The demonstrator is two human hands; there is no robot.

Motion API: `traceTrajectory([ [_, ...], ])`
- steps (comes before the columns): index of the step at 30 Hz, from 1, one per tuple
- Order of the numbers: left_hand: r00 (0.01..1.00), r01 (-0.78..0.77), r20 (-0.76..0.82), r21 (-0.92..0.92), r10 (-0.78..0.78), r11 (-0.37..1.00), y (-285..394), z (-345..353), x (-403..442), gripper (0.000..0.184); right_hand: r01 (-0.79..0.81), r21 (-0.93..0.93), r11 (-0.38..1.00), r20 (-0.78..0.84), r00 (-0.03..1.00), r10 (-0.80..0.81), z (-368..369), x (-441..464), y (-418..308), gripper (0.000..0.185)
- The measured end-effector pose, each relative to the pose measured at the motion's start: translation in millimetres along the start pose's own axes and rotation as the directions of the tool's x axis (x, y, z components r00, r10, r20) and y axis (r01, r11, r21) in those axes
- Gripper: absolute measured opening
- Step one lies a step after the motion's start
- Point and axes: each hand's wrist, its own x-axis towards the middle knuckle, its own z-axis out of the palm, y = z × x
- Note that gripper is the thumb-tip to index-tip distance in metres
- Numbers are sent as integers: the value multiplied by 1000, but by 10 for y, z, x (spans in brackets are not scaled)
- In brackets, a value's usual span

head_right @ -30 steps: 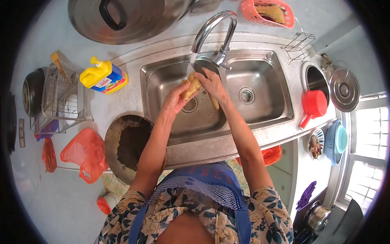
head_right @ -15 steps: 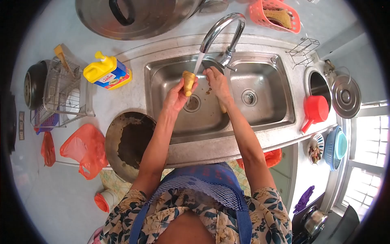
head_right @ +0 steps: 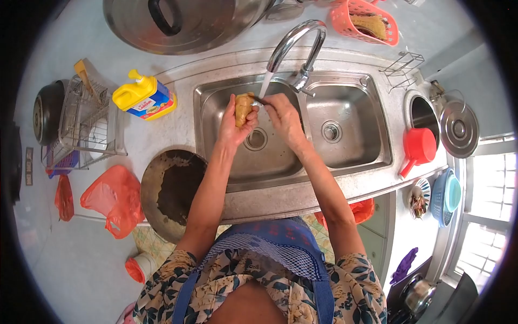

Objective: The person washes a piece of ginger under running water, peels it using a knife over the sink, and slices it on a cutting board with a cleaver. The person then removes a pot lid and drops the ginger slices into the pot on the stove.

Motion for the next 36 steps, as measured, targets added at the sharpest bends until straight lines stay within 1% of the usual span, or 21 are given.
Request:
traceTrajectory([
  [2, 999, -31, 27, 118, 28, 993, 1, 4, -14, 50, -60, 17, 998, 78, 995, 58, 48, -25, -208, 18],
  [3, 999, -25, 40, 142, 20, 989, 5, 9, -24, 51, -90, 22, 996, 117, 989, 87, 56, -34, -267, 20],
  [5, 998, -14, 63, 191, 1, 982, 11, 15, -68, 54, -81, -14, 997, -1, 997, 81, 92, -12, -159, 18],
  [6, 994, 22, 103, 168, -40, 986, -2, 18, -97, 55, -77, -31, 997, -60, 995, 75, 127, -1, -62, 17],
  [7, 987, 58, 143, 147, -79, 987, -15, 21, -136, 56, -147, -59, 987, -112, 984, 139, 160, -27, 143, 16],
  [8, 976, 94, 185, 133, -117, 987, -5, 23, -163, 57, -214, -81, 973, -170, 965, 198, 130, 18, 194, 16],
  [9, 982, 62, 168, 147, -87, 987, 19, 21, -172, 58, -308, -103, 946, -142, 945, 293, 84, 5, 216, 16],
  [10, 987, 32, 149, 155, -56, 987, 25, 8, -184, 58, -289, -97, 952, -138, 952, 275, 83, -27, 221, 16],
  [12, 994, -16, 113, 176, -4, 984, 26, -22, -175, 58, -252, -91, 963, -127, 963, 240, 27, 11, 0, 16],
  [15, 996, -70, 77, 216, 54, 974, 54, -5, -160, 57, -230, -47, 972, -22, 973, 229, 36, 16, -252, 16],
  [18, 993, -105, 74, 247, 90, 963, 45, 36, -148, 55, -254, -48, 966, 19, 967, 256, 69, 18, -362, 15],
  [22, 988, -150, 27, 290, 149, 945, 15, 41, -159, 53, -315, -19, 949, 38, 948, 316, 156, -50, -273, 16],
  [25, 983, -165, -27, 303, 182, 939, -25, 12, -176, 54, -178, -84, 981, -1, 984, 178, 201, -74, -209, 15],
  [26, 981, -165, -47, 307, 188, 937, -33, -12, -192, 54, -171, -159, 972, 1, 985, 173, 215, -89, -88, 15],
  [28, 995, -96, 24, 261, 93, 961, -36, 3, -303, 56, -157, -304, 940, 10, 986, 168, 152, -103, 246, 16],
  [29, 997, -62, 64, 243, 48, 968, -10, 9, -337, 56, -171, -310, 935, -12, 984, 176, 86, -88, 307, 16],
  [31, 997, -49, 65, 218, 36, 975, 42, -75, -326, 58, -191, -319, 928, -40, 981, 188, -27, -28, 339, 16],
  [32, 998, -40, 65, 206, 27, 978, 56, -112, -320, 58, -189, -263, 946, -23, 982, 189, -34, 2, 222, 16],
  [34, 997, -72, 36, 244, 65, 967, 70, -110, -290, 60, -189, -157, 969, -7, 982, 190, -23, 39, -112, 15],
  [36, 996, -94, 26, 277, 90, 956, 53, -84, -263, 61, -218, -149, 964, 40, 973, 226, 71, -3, -279, 16],
])
